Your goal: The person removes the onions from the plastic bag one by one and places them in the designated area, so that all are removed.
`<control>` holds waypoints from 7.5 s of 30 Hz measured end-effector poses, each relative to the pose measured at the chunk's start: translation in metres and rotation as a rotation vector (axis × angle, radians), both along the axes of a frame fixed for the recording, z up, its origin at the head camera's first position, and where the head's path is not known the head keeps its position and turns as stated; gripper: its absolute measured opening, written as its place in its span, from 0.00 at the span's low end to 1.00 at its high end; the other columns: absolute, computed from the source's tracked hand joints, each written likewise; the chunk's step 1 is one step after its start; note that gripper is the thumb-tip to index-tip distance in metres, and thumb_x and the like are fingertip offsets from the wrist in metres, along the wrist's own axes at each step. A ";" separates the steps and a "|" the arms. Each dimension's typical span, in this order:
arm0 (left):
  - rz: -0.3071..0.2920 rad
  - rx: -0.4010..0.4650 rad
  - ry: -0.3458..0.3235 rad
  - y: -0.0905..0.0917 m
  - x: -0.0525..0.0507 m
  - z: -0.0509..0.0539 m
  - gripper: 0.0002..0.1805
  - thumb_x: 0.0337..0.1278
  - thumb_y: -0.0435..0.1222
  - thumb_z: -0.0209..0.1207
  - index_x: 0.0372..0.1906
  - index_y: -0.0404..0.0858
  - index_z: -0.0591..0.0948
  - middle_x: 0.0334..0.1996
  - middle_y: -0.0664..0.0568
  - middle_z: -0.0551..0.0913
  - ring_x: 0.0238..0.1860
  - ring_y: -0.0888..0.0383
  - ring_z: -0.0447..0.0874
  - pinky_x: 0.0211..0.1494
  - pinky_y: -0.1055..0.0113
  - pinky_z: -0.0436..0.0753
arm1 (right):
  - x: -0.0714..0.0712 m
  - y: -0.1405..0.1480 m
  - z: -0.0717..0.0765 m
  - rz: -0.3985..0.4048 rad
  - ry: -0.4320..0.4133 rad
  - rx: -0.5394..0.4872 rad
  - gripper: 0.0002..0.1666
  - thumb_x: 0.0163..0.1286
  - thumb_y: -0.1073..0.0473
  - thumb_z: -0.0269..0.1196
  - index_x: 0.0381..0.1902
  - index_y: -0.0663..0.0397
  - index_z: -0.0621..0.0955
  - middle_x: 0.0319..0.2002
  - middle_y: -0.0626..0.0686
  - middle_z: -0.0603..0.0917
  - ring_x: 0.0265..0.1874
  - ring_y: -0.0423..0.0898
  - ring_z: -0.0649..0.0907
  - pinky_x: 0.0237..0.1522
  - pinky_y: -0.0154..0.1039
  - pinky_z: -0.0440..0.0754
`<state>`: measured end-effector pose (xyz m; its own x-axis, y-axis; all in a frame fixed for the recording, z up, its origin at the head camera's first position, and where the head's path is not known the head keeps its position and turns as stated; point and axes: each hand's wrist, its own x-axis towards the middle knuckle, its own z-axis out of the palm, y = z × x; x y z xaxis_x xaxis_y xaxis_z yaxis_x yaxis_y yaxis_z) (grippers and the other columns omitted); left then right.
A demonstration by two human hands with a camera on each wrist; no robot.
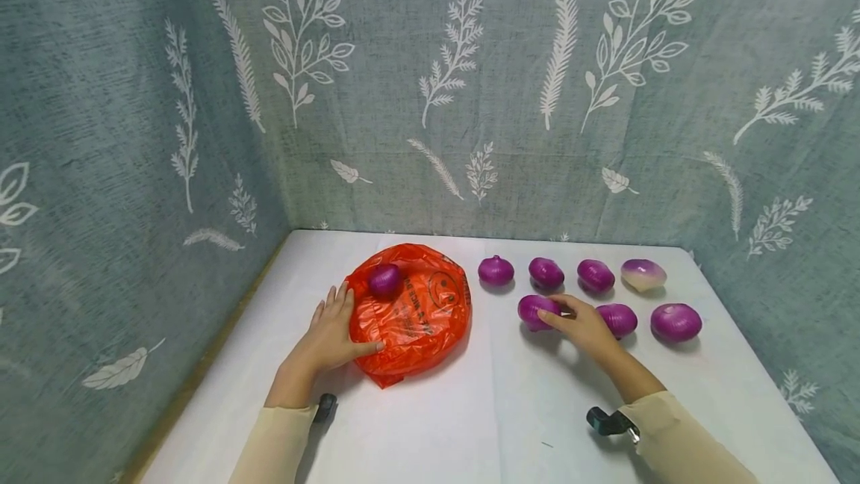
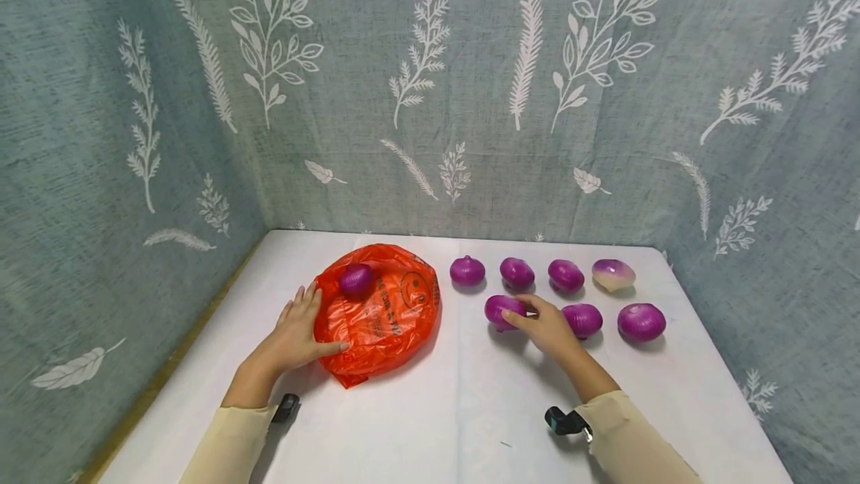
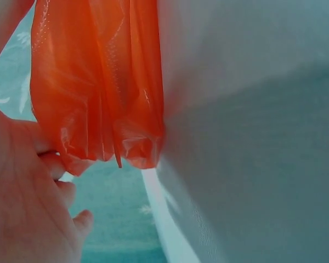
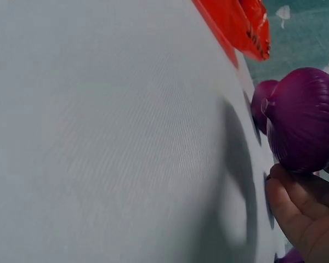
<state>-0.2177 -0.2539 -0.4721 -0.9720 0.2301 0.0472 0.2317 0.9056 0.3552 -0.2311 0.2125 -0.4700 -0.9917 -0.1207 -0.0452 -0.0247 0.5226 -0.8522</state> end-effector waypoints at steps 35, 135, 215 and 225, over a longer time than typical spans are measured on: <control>-0.009 -0.001 -0.005 -0.002 0.002 0.001 0.71 0.39 0.72 0.62 0.75 0.25 0.46 0.76 0.37 0.39 0.75 0.37 0.31 0.73 0.43 0.37 | 0.013 0.013 -0.008 -0.067 -0.044 0.129 0.51 0.66 0.28 0.54 0.68 0.66 0.67 0.65 0.71 0.69 0.61 0.66 0.72 0.60 0.60 0.70; -0.027 -0.158 0.102 -0.001 0.009 0.010 0.56 0.55 0.67 0.52 0.75 0.30 0.54 0.76 0.41 0.48 0.76 0.42 0.40 0.74 0.46 0.43 | -0.091 -0.256 0.024 0.348 0.090 0.289 0.43 0.65 0.40 0.65 0.70 0.56 0.67 0.64 0.56 0.74 0.62 0.54 0.73 0.62 0.54 0.70; 0.028 -0.118 0.057 -0.030 0.006 0.005 0.63 0.47 0.69 0.59 0.74 0.27 0.51 0.76 0.36 0.45 0.75 0.37 0.39 0.73 0.41 0.44 | -0.031 -0.132 0.012 0.099 0.045 -0.069 0.34 0.65 0.45 0.66 0.61 0.61 0.76 0.54 0.60 0.81 0.45 0.53 0.84 0.45 0.44 0.83; 0.018 -0.110 0.060 -0.030 0.003 0.006 0.63 0.47 0.68 0.59 0.74 0.26 0.52 0.76 0.35 0.44 0.74 0.36 0.39 0.72 0.40 0.44 | -0.016 -0.113 0.000 0.076 0.028 -0.110 0.36 0.68 0.46 0.64 0.65 0.65 0.72 0.58 0.63 0.78 0.44 0.52 0.85 0.45 0.43 0.83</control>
<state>-0.2148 -0.2843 -0.4665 -0.9721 0.2201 0.0809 0.2333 0.9424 0.2398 -0.2470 0.0991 -0.4703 -0.9801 -0.1984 0.0000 -0.0853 0.4215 -0.9028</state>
